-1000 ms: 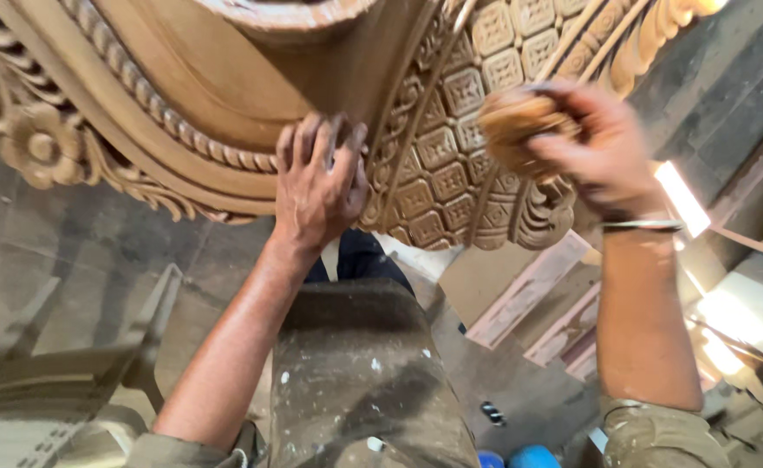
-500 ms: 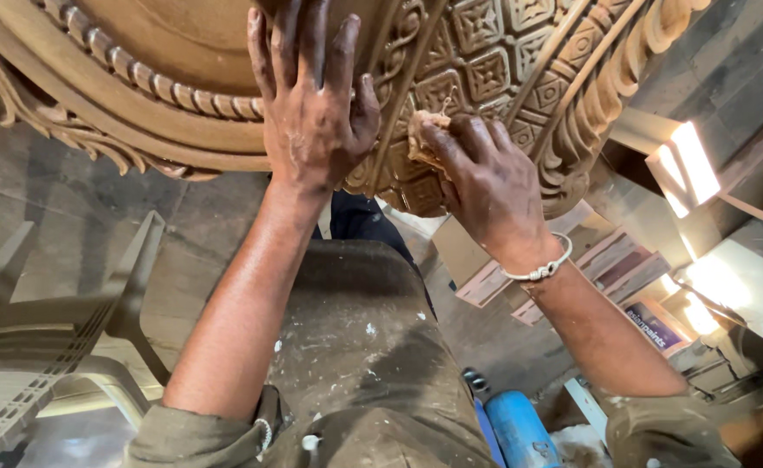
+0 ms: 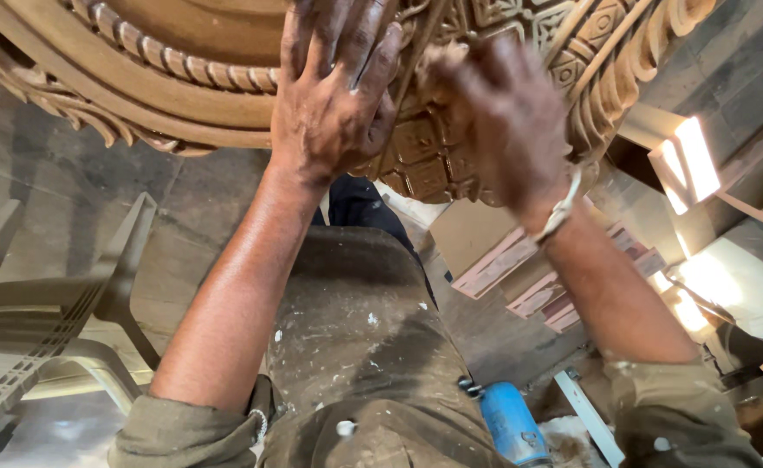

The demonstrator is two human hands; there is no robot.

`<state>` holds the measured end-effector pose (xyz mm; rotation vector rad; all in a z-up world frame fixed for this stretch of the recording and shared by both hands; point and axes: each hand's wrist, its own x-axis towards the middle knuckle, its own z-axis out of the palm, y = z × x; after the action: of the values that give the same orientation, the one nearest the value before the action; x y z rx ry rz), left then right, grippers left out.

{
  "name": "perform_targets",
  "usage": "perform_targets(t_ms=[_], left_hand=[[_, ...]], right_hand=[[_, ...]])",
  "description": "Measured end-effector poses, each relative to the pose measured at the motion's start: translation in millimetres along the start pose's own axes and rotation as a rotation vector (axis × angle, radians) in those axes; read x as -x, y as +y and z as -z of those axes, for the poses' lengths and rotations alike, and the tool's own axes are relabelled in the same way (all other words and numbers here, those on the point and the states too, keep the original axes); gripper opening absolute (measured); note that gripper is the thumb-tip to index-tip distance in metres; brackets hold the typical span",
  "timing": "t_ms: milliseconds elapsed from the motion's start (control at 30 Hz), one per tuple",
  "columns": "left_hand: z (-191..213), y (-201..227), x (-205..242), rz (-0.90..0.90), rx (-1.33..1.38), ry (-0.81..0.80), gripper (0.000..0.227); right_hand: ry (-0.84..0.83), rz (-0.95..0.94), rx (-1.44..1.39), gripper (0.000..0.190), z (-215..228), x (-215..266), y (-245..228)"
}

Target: The person applies a dark liquid finish to a large, ornately carved wooden panel using a cloth. They repeatedly dip the cloth into a metal can and wipe the liquid onto the intricate floral and geometric patterns of the wood, ensuring coverage across the detailed carvings.

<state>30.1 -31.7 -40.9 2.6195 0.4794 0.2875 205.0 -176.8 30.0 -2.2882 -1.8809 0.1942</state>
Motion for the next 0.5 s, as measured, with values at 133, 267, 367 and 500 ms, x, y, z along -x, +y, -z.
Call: perform_targets(t_ms=[133, 267, 367, 500], left_hand=[[3.4, 1.0, -0.9, -0.013, 0.026, -0.017, 0.057], [6.9, 3.3, -4.0, -0.015, 0.02, -0.027, 0.054], [12.1, 2.0, -4.0, -0.028, 0.02, -0.041, 0.056], [10.6, 1.9, -8.2, -0.035, -0.026, -0.074, 0.059]], right_hand=[[0.054, -0.084, -0.021, 0.02, 2.2, -7.2, 19.4], [0.012, 0.039, 0.022, 0.017, -2.5, 7.0, -22.2], [0.078, -0.031, -0.055, 0.025, 1.5, -6.4, -9.6], [0.035, -0.149, 0.053, 0.032, 23.0, -4.6, 29.8]])
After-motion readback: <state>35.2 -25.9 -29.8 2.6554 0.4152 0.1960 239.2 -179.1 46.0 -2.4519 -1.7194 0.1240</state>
